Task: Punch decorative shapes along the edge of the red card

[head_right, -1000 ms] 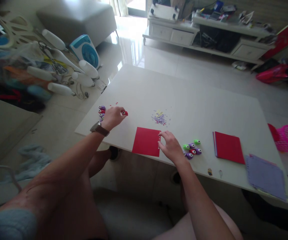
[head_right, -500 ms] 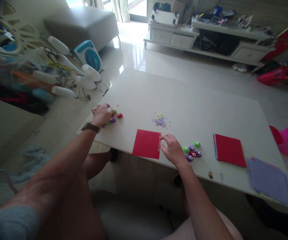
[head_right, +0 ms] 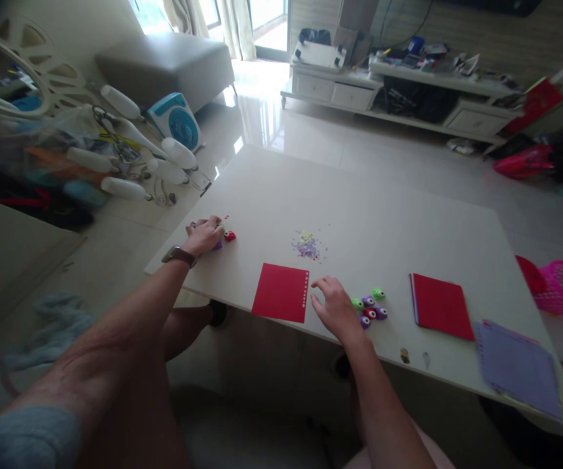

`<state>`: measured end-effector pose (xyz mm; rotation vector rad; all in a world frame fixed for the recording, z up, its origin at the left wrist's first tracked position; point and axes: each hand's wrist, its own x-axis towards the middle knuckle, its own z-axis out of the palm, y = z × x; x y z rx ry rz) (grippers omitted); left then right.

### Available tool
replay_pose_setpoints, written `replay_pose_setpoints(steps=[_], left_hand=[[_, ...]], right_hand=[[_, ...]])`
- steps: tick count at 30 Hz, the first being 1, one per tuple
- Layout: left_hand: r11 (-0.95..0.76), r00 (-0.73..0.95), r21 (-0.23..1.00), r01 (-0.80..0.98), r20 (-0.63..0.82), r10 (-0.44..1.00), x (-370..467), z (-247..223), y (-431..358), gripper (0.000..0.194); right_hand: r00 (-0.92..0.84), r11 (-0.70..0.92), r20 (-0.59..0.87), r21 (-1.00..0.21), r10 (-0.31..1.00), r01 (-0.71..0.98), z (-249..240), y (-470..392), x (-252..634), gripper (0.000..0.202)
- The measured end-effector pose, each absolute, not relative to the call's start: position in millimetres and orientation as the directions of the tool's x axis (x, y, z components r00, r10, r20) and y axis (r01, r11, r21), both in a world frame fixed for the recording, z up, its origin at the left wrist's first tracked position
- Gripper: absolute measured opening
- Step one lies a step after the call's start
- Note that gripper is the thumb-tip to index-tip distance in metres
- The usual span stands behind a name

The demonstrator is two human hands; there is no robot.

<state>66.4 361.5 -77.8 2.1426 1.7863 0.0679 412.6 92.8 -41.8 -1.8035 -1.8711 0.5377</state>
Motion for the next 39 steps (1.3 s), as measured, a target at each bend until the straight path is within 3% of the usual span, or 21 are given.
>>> replay_pose_setpoints(steps=[3, 7, 11, 18, 30, 35, 39], left_hand=[[-0.158, 0.204, 0.375, 0.914, -0.087, 0.975, 72, -76, 364, 0.049], [-0.051, 0.088, 0.334, 0.941, -0.097, 0.991, 76, -70, 369, 0.055], [-0.105, 0.153, 0.314, 0.944, -0.133, 0.979, 80, -58, 365, 0.056], [-0.337, 0.375, 0.219, 0.916, -0.161, 0.913, 87, -56, 346, 0.029], [-0.337, 0.368, 0.192, 0.922, -0.160, 0.916, 83, -52, 338, 0.014], [-0.488, 0.520, 0.257, 0.834, -0.068, 0.852, 109, -46, 315, 0.021], [-0.624, 0.675, 0.301, 0.721, -0.099, 0.731, 142, -36, 283, 0.021]], right_hand=[[-0.014, 0.050, 0.066, -0.587, 0.998, 0.808, -40, 93, 413, 0.012], [-0.018, 0.054, 0.068, -0.578, 0.997, 0.814, -37, 92, 413, 0.010], [-0.021, 0.046, 0.051, -0.573, 0.998, 0.818, -37, 90, 415, 0.010], [-0.028, 0.044, 0.038, -0.551, 0.999, 0.833, -39, 90, 416, 0.008], [-0.051, 0.023, -0.044, -0.497, 0.998, 0.867, -35, 90, 411, 0.009], [0.101, -0.116, -0.059, -0.396, 0.993, 0.911, -31, 89, 435, 0.011], [0.285, -0.294, -0.073, -0.305, 0.956, 0.906, -22, 81, 472, 0.015]])
